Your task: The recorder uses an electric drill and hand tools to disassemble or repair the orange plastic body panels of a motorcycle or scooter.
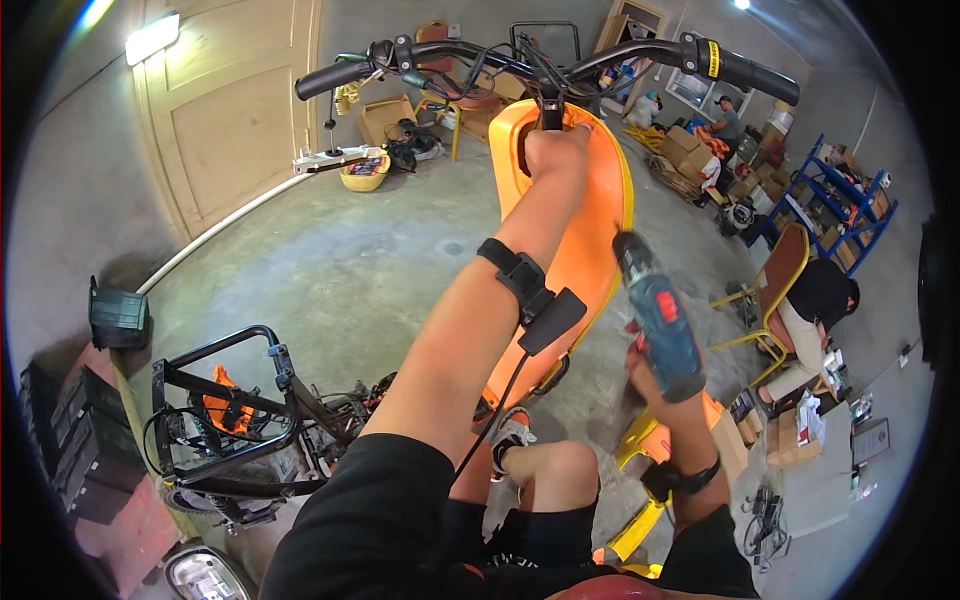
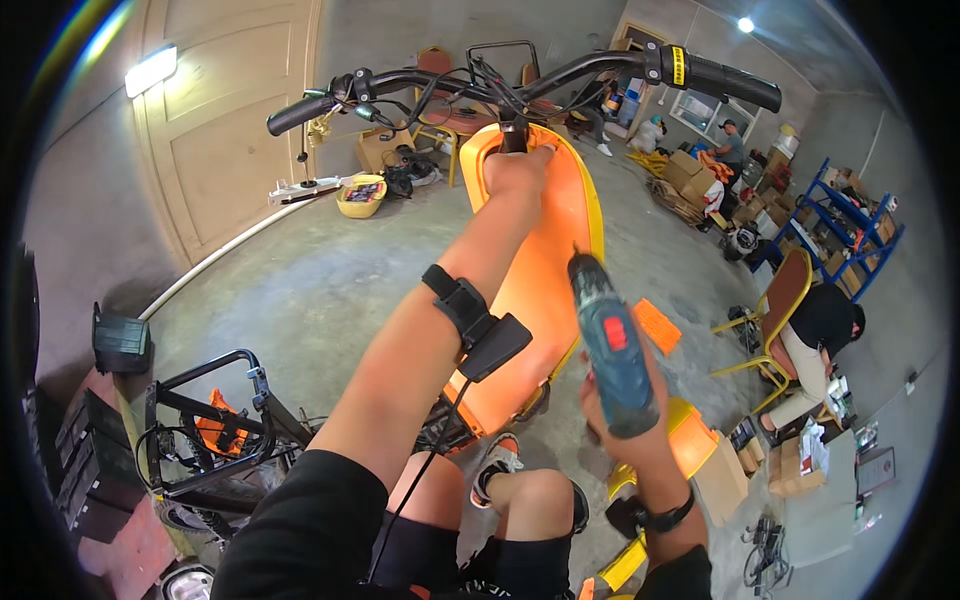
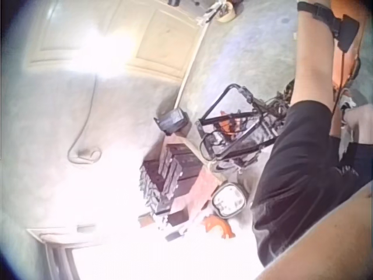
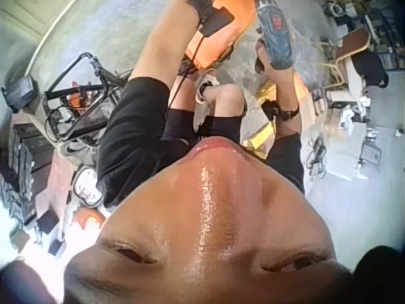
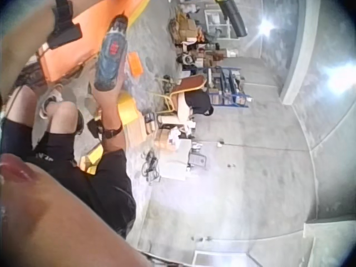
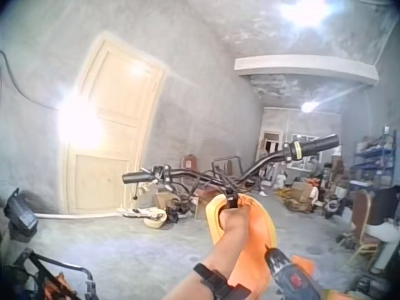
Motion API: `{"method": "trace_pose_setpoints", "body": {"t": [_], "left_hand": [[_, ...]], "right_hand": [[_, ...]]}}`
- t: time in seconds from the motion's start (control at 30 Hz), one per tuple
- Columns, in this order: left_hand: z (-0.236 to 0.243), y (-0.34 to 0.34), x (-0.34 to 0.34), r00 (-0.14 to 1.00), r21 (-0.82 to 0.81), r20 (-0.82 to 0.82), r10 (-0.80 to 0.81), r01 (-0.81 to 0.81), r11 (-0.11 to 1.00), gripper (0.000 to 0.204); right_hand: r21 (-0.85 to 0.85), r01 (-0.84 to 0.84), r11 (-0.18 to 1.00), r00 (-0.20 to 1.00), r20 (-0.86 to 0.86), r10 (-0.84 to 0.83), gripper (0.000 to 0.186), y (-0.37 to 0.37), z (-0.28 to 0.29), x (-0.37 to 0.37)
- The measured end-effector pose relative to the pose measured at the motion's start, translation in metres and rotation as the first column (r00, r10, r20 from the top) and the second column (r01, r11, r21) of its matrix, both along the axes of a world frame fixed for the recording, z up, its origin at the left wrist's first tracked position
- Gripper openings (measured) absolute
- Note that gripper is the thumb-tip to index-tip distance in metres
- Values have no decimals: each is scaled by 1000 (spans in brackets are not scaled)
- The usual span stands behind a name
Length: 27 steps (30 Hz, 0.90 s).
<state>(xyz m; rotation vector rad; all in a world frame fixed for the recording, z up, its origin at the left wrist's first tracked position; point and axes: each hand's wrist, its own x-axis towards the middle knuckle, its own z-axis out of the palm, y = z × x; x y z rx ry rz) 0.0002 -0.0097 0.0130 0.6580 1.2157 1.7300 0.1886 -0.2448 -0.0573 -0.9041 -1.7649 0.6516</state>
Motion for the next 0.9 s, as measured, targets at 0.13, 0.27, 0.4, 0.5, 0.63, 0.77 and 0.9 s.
{"method": "trace_pose_setpoints", "body": {"t": [0.13,0.27,0.4,0.5,0.63,0.77,0.9], "left_hand": [[6,-4,-7,995,14,60,-77,76,997,23],[12,-9,-14,992,29,83,-100,98,995,26],[12,-9,-19,976,37,118,-182,179,983,33],[9,5,-22,973,42,87,-216,213,976,34],[-4,37,-25,916,87,131,-380,371,925,30],[-10,56,-23,877,95,238,-418,408,908,34],[-11,52,-22,910,62,202,-361,356,932,39]], "right_hand": [[146,13,989,984,175,-38,42,7,42,8],[9,23,1000,995,98,-24,43,-6,51,16],[-94,33,995,999,46,-29,42,-35,34,22],[-80,29,996,995,93,-22,45,-58,18,24],[-314,43,949,998,-23,-53,45,-88,12,30],[-354,77,932,997,14,-77,43,-96,23,33],[-281,110,953,992,94,-87,41,-100,31,32]]}}
